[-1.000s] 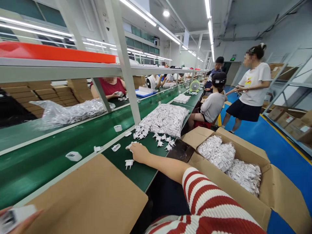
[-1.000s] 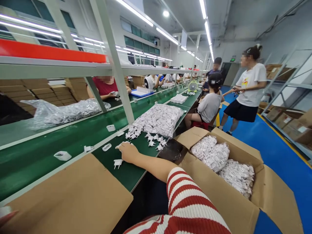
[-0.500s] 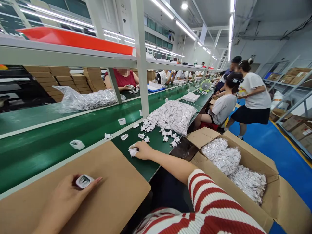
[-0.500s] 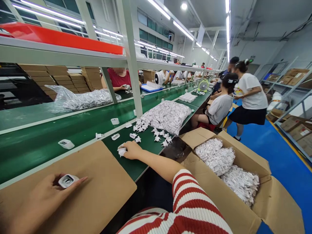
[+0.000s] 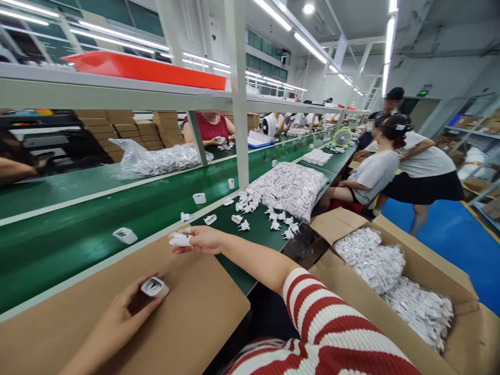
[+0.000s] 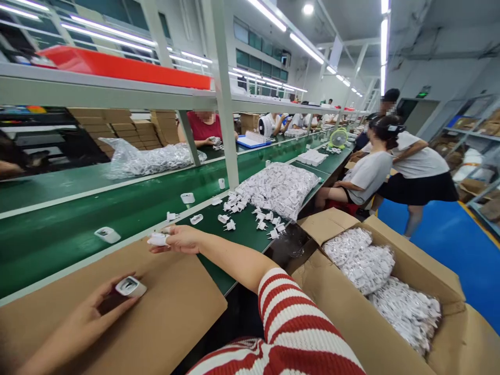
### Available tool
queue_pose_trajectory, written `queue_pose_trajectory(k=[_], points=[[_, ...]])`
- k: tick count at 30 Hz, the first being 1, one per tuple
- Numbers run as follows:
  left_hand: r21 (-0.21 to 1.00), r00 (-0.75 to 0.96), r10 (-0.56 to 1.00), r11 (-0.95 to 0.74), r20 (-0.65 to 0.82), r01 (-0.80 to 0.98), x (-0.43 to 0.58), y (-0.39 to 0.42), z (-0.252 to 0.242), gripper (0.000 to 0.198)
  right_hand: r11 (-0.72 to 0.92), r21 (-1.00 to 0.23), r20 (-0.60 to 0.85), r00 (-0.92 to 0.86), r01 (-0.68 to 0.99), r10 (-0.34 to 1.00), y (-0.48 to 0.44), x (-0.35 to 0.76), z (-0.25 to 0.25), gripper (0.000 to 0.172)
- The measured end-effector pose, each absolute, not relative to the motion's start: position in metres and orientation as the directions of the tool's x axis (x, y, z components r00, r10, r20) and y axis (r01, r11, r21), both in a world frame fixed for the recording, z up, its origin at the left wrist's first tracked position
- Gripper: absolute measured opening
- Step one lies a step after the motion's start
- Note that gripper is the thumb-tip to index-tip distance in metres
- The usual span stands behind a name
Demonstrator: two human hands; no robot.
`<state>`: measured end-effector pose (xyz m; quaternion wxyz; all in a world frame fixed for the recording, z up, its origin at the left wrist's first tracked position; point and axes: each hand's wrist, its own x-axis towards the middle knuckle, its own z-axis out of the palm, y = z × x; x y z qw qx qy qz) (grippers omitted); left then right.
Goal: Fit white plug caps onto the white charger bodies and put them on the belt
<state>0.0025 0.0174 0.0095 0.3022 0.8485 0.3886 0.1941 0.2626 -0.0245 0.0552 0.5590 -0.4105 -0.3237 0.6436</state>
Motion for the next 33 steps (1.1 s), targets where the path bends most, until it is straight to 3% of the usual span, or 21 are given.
queue_pose_trajectory(k=[2,4,7,13,22,29,33], points=[[0.782,0.598,0.799,-0.41,0.06,0.469,0.007,0.011,0.005,0.062,-0.139,-0.884,-0.158,0.007,-0.447,0.987,-0.022,0.251,0.054,0.022],[0.786,0.544,0.83,-0.415,0.122,0.457,0.013,0.004,0.002,0.059,-0.107,-0.914,-0.163,0.113,-0.392,0.98,-0.024,0.242,0.051,0.022],[0.762,0.509,0.82,-0.499,0.261,0.413,0.017,0.006,0.003,0.05,-0.051,-0.986,-0.093,0.269,-0.158,0.959,-0.02,0.239,0.042,0.027],[0.803,0.553,0.789,-0.5,0.268,0.325,0.011,0.012,0.007,0.034,-0.045,-0.992,-0.073,0.246,-0.115,0.967,-0.013,0.228,0.024,0.051],[0.797,0.55,0.787,-0.51,0.279,0.324,0.009,0.013,0.0,0.037,-0.076,-0.992,-0.095,0.199,-0.105,0.975,-0.024,0.209,0.028,0.041],[0.8,0.542,0.792,-0.504,0.279,0.324,0.007,0.012,0.002,0.037,0.094,-0.995,0.088,0.247,-0.013,0.965,-0.033,0.201,0.034,0.047],[0.801,0.541,0.784,-0.519,0.305,0.299,0.008,0.012,0.001,0.037,0.073,-0.997,0.079,0.205,0.037,0.976,-0.036,0.204,0.04,0.044]])
